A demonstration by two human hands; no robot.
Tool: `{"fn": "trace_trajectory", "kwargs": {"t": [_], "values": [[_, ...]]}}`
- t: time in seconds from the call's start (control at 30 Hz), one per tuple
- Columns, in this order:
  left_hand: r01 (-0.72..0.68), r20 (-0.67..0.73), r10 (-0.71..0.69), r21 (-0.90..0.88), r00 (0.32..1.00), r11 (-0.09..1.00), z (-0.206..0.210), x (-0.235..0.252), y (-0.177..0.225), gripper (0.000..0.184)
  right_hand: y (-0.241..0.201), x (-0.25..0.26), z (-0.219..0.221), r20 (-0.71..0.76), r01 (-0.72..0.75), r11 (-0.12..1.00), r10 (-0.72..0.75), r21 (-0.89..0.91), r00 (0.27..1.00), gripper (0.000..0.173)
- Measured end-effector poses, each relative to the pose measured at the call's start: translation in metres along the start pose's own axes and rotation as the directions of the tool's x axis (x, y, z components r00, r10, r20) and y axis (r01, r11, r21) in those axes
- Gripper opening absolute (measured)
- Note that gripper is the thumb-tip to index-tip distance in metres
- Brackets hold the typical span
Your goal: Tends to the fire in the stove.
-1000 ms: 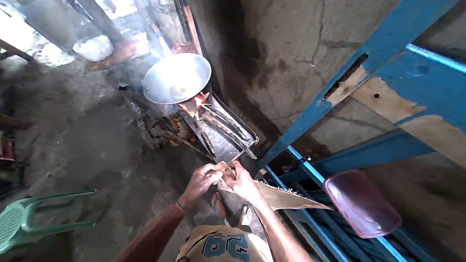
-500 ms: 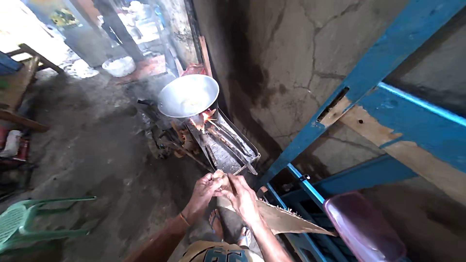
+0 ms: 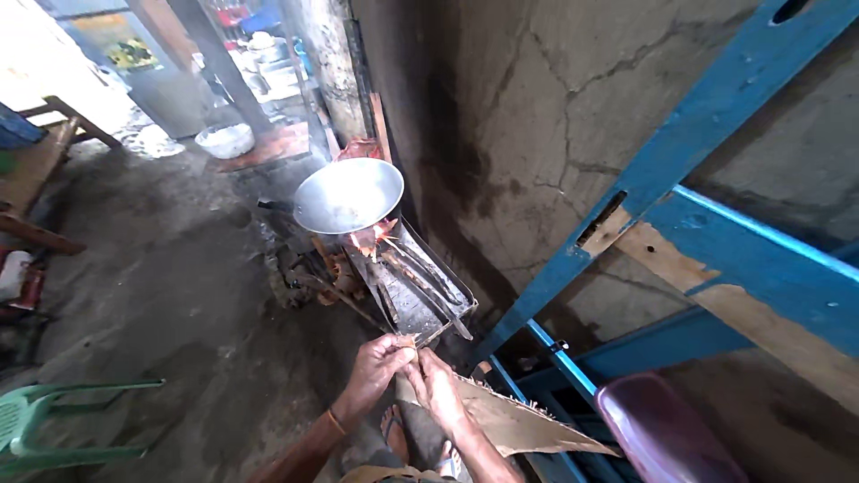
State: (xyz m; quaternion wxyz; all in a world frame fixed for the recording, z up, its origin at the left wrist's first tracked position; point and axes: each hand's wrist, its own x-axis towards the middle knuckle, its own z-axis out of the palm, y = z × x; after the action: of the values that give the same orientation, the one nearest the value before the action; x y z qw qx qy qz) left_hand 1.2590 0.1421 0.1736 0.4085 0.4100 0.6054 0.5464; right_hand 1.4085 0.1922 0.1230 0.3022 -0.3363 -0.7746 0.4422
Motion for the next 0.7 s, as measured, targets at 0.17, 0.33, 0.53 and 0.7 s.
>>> {"fn": "trace_trajectory", "kwargs": {"t": [0.17,0.33,0.53,0.7], "values": [[0.042,0.006,-0.042,0.060,0.999,0.997,-0.011,0.023,0.010,0.013,-0.012,0.017,-0.014,0.108,-0.157,0.956,0.134,0.247,0.985,0.035],[0.092,-0.046,-0.089,0.047,0.995,0.995,-0.017,0.032,0.007,0.025,-0.012,0.030,-0.029,0.259,-0.270,0.911,0.193,0.310,0.947,0.030],[0.147,0.086,-0.149,0.034,0.985,0.989,-0.039,0.036,0.005,0.029,-0.003,0.045,-0.020,0.274,-0.195,0.944,0.120,0.266,0.954,0.024],[0.161,-0.036,-0.168,-0.143,0.985,0.976,-0.058,0.048,0.000,0.016,-0.016,0.060,-0.008,0.231,-0.369,0.790,0.290,0.490,0.929,0.026]]}}
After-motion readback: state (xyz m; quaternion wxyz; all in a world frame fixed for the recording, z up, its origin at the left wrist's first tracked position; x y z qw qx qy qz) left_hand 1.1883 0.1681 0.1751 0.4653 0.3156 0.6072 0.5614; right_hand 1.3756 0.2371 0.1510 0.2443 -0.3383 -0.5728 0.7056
